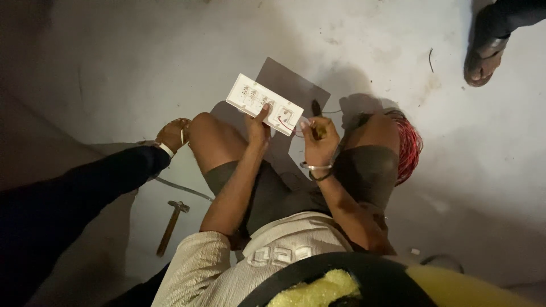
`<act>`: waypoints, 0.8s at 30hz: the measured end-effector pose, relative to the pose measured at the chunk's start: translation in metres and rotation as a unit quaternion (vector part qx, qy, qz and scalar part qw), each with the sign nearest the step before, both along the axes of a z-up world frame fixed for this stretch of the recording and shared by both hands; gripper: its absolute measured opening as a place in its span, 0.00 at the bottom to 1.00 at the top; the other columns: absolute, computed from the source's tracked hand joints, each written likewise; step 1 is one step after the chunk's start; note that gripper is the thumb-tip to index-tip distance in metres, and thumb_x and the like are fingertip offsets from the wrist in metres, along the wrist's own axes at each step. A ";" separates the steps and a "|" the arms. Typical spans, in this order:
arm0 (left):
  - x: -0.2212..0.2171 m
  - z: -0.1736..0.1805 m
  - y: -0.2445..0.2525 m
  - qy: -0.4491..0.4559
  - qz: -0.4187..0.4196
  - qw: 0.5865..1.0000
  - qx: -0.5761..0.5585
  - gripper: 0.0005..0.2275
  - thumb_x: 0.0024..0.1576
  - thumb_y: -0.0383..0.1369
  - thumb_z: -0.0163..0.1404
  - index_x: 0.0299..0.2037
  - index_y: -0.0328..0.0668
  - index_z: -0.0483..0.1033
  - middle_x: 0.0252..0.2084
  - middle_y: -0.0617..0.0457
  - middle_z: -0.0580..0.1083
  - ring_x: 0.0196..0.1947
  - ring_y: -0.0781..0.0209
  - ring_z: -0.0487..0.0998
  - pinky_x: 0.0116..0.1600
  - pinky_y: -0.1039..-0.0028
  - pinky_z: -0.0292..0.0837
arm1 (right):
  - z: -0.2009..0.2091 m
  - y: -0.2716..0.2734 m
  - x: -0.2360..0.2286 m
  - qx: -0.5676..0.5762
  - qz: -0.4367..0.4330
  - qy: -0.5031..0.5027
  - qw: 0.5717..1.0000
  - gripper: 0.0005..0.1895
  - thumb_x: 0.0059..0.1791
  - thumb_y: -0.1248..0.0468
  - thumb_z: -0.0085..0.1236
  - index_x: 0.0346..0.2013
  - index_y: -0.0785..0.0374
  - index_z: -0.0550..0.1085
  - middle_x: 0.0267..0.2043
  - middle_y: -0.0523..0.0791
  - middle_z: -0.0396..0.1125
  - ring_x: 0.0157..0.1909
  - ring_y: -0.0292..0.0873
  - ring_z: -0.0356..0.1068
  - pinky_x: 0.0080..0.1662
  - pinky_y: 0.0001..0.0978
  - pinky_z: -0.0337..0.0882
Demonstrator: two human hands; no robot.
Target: Wiring and assembling an electrical switchboard.
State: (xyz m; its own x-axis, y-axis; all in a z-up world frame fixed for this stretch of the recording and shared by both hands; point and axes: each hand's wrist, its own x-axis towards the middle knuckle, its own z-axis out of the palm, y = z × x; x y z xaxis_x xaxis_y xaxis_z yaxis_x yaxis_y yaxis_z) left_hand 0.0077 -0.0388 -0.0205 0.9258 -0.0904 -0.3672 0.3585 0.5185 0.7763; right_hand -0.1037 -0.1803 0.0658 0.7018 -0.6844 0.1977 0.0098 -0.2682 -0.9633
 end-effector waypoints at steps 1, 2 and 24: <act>0.001 0.004 0.000 0.014 -0.004 1.000 0.007 0.23 0.58 0.25 0.58 0.61 0.22 0.63 0.55 0.37 0.72 0.53 0.49 0.76 0.58 0.61 0.72 | 0.012 0.003 -0.003 0.045 0.010 -0.032 0.998 0.11 0.51 0.67 0.69 0.41 0.64 0.73 0.32 0.40 0.66 0.29 0.30 0.60 0.31 0.21 0.62; 0.002 0.009 -0.001 0.029 -0.008 0.999 0.014 0.23 0.58 0.26 0.58 0.61 0.22 0.63 0.55 0.36 0.72 0.53 0.49 0.76 0.58 0.61 0.73 | 0.023 0.006 -0.006 0.090 0.020 -0.065 0.994 0.12 0.51 0.69 0.70 0.42 0.64 0.72 0.36 0.40 0.68 0.33 0.30 0.63 0.35 0.21 0.66; -0.005 0.027 -0.006 0.013 -0.083 0.996 0.023 0.19 0.59 0.27 0.57 0.56 0.22 0.66 0.49 0.38 0.75 0.47 0.50 0.79 0.52 0.59 0.80 | 0.004 0.002 0.047 -0.149 0.125 0.183 0.964 0.07 0.51 0.68 0.61 0.36 0.72 0.76 0.34 0.54 0.71 0.35 0.51 0.73 0.38 0.43 0.70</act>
State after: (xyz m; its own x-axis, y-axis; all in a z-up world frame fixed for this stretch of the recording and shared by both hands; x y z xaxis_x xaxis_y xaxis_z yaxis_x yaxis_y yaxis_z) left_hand 0.0026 -0.0449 0.0069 0.8894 -0.2238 -0.3986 0.4570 0.4136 0.7875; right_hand -0.0568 -0.1788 0.0699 0.8971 -0.4365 0.0680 -0.2157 -0.5670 -0.7950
